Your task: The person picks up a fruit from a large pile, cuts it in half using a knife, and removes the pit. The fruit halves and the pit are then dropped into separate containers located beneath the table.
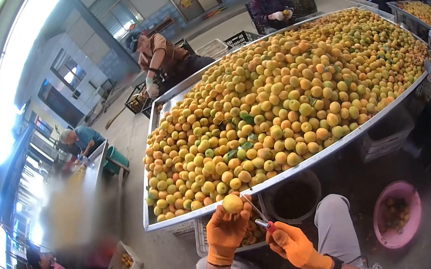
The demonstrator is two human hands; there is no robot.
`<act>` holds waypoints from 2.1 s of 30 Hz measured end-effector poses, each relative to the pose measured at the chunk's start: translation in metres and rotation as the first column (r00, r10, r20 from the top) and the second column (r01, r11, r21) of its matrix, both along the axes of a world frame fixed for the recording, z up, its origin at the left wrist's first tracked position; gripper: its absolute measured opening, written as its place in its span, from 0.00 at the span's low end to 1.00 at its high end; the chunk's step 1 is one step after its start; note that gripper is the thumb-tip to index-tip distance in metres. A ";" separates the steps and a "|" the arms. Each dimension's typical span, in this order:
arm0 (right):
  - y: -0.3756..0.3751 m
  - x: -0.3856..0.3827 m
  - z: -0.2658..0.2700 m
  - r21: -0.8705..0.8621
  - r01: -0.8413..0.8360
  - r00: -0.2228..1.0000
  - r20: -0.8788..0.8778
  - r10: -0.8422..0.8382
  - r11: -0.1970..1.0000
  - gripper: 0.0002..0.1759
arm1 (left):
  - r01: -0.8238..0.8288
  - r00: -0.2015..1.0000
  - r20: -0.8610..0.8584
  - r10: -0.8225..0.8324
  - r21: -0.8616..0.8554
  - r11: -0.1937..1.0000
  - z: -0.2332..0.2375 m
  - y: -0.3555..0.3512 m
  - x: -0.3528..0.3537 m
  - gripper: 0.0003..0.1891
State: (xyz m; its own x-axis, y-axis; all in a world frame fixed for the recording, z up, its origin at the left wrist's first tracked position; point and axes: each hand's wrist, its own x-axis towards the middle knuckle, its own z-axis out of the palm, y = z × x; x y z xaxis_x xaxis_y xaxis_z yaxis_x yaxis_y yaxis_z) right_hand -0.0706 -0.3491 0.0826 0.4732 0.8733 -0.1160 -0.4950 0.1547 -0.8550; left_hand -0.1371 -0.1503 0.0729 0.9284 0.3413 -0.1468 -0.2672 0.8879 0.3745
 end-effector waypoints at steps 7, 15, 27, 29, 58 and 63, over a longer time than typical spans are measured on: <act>-0.014 -0.021 0.017 0.038 -0.100 0.992 0.076 0.097 0.994 0.26 | 0.078 0.986 -0.161 0.048 0.690 0.720 0.033 -0.028 -0.047 0.29; -0.017 -0.028 0.020 0.059 -0.120 0.967 0.235 0.103 0.991 0.24 | 0.053 0.998 -0.066 0.022 0.928 0.369 0.034 -0.042 -0.063 0.26; -0.027 -0.031 0.015 -0.138 -0.088 0.848 0.508 0.147 0.986 0.26 | 0.197 0.973 -0.206 0.104 0.977 0.086 0.041 -0.053 -0.082 0.28; -0.025 -0.031 0.012 -0.162 -0.081 0.843 0.516 0.154 0.983 0.26 | 0.215 0.969 -0.226 0.103 0.971 0.108 0.039 -0.053 -0.083 0.28; -0.035 -0.036 0.003 -0.076 -0.102 0.993 0.052 0.107 0.992 0.26 | -0.044 0.982 0.191 0.005 0.199 0.979 0.013 -0.057 -0.077 0.27; -0.024 -0.049 -0.008 -0.049 -0.155 0.982 0.102 0.160 0.987 0.28 | -0.034 0.977 0.213 0.033 0.003 0.999 -0.002 -0.066 -0.063 0.31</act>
